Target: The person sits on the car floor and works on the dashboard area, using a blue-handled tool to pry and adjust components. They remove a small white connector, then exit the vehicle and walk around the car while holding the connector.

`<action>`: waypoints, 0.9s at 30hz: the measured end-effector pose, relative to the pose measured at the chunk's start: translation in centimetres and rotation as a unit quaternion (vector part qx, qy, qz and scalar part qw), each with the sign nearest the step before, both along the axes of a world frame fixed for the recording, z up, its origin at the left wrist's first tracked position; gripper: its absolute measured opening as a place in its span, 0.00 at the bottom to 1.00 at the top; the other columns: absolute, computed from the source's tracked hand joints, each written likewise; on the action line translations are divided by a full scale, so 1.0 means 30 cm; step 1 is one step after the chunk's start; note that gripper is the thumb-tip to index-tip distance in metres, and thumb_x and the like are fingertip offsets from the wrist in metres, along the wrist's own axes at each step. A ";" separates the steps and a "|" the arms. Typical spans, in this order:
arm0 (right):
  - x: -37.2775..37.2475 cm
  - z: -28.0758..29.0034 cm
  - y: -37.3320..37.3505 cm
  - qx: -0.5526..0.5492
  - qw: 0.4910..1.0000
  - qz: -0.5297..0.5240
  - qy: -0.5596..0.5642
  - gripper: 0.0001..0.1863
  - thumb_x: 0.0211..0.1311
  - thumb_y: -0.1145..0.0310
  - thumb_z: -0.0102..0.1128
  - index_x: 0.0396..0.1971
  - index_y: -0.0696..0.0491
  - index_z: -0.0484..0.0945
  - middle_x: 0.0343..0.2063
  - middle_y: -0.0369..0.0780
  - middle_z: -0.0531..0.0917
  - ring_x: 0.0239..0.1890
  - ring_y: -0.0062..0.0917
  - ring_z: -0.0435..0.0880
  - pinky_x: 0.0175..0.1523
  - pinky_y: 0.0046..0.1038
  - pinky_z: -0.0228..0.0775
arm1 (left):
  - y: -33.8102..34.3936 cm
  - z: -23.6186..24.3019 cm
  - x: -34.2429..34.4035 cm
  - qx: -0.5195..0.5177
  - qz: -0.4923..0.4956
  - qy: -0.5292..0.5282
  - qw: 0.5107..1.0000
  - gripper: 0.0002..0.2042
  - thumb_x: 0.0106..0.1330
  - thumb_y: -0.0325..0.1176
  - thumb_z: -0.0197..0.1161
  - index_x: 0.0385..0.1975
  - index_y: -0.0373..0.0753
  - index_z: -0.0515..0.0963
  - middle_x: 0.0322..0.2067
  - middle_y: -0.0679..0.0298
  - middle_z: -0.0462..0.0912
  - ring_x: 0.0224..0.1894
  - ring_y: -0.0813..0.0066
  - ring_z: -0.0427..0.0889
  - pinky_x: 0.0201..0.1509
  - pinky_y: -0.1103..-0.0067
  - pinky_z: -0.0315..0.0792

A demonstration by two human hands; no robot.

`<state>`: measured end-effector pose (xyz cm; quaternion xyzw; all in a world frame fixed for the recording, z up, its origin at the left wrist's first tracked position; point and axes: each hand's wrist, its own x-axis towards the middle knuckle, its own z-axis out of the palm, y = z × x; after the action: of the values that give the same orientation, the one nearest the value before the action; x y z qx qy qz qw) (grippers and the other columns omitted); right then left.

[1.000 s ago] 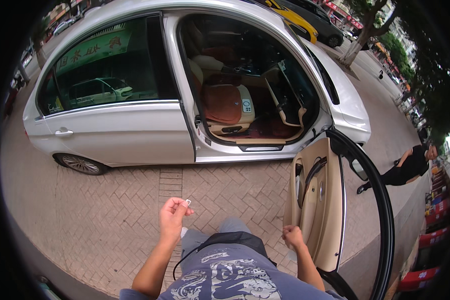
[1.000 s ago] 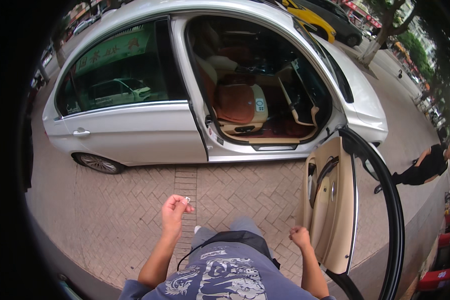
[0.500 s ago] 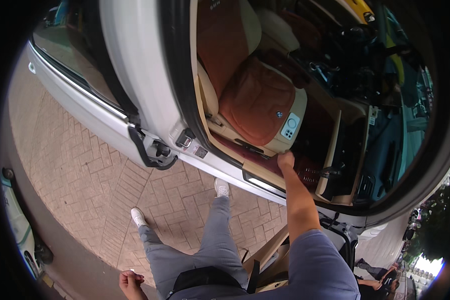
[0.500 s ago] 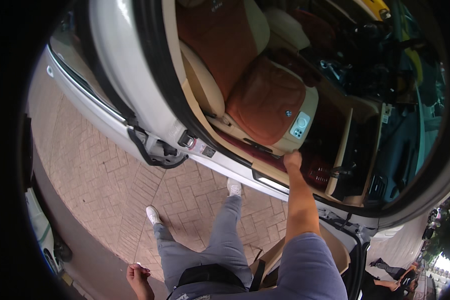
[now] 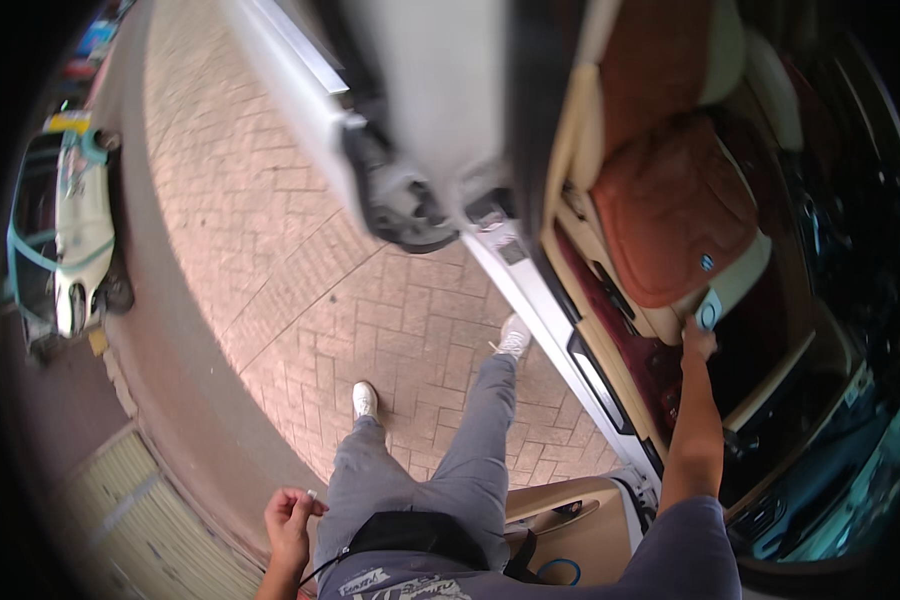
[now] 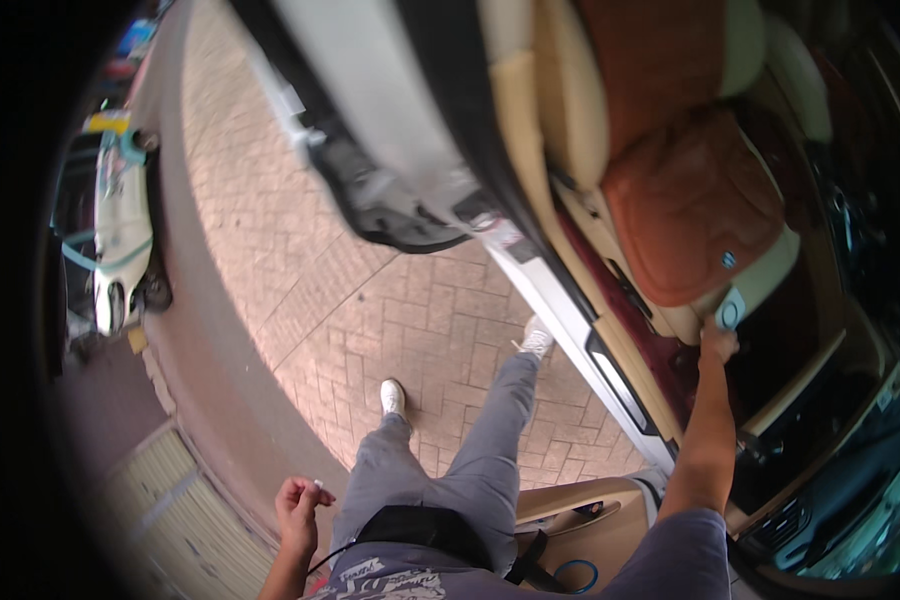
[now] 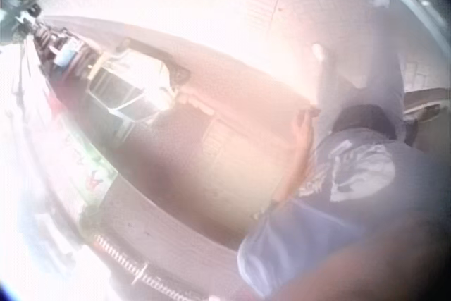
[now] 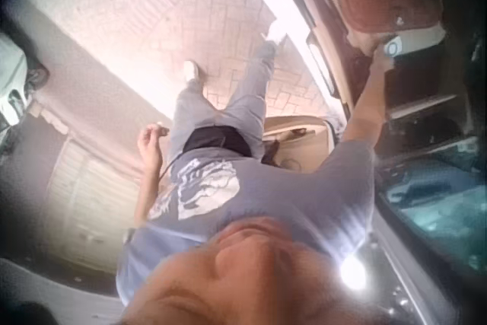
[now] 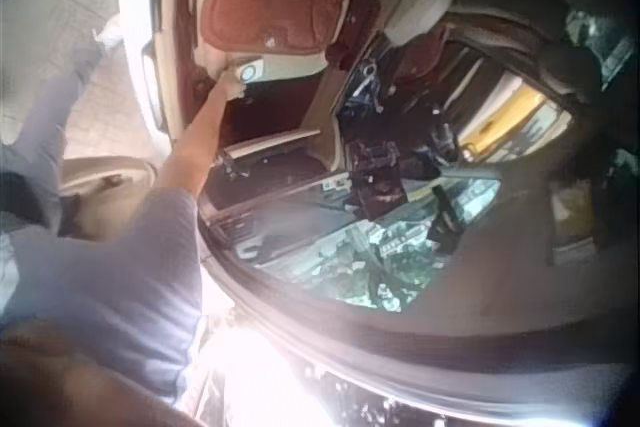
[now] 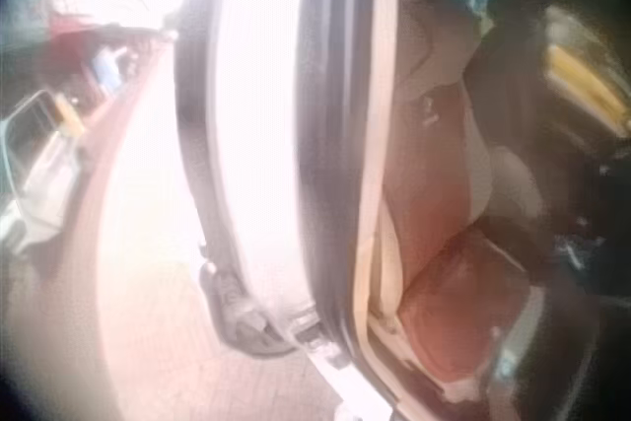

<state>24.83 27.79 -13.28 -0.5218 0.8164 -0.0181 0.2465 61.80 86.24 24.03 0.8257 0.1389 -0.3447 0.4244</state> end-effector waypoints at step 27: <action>2.197 1.641 3.125 0.372 0.132 0.911 -0.117 0.35 0.48 0.63 0.74 0.58 0.56 0.73 0.41 0.45 0.77 0.40 0.29 0.78 0.45 0.27 0.72 | 1.838 0.269 0.595 -0.145 0.202 -0.241 0.938 0.11 0.64 0.40 0.58 0.34 0.38 0.76 0.29 0.57 0.83 0.35 0.60 0.83 0.38 0.68 0.74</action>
<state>90.72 121.53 35.95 -0.7186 -0.3903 0.4652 0.3389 79.65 141.39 32.09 0.7678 0.1454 -0.0590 0.6212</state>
